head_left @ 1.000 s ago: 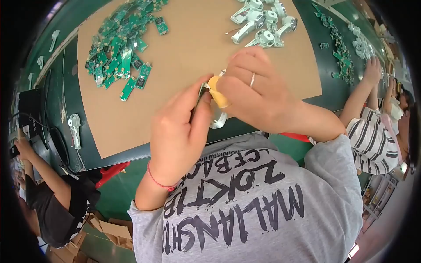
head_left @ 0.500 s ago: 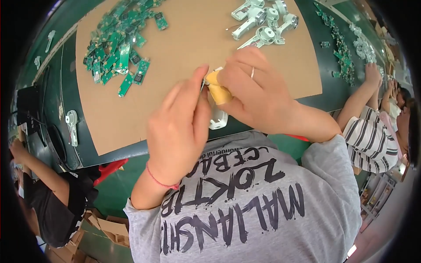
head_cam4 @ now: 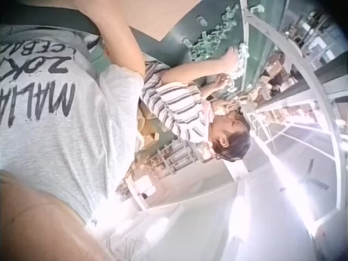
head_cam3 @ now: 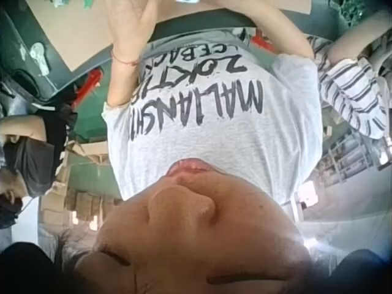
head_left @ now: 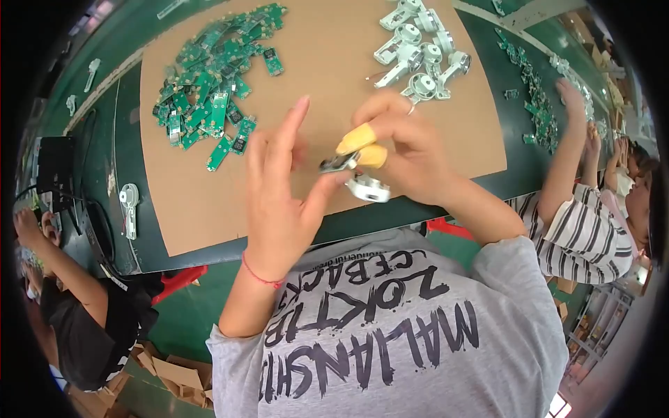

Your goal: The person assembles small printed circuit boards and electronic components into plastic housings by hand, connecting them with wires.

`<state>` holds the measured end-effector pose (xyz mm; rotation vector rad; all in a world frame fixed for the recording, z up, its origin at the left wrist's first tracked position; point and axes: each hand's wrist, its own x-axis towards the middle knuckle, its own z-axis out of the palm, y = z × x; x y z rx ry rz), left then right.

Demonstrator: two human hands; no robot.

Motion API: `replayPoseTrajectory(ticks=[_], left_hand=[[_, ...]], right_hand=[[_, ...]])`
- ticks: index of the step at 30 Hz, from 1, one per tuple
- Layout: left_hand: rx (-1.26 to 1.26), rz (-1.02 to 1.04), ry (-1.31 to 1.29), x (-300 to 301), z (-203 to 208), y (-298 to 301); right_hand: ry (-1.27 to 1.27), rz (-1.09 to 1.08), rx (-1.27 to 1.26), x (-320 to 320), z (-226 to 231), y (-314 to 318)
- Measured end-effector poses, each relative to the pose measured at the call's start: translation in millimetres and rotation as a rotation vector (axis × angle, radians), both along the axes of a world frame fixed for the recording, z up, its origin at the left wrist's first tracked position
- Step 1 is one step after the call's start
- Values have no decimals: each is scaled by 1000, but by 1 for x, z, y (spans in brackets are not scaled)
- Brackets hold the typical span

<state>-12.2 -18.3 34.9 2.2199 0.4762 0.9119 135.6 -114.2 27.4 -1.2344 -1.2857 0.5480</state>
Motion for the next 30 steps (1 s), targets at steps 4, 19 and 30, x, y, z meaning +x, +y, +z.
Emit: replayPoseTrajectory(ticks=[4, 19, 30], left_hand=[[-1124, -367, 225, -20, -15, -5], [-1199, -201, -218, -1, -11, -6], [-855, -248, -364, 5, -19, -7]], right_hand=[[-262, -29, 105, 13, 11, 6], [-821, 47, -553, 31, 45, 4], [363, 57, -425, -7, 11, -10]])
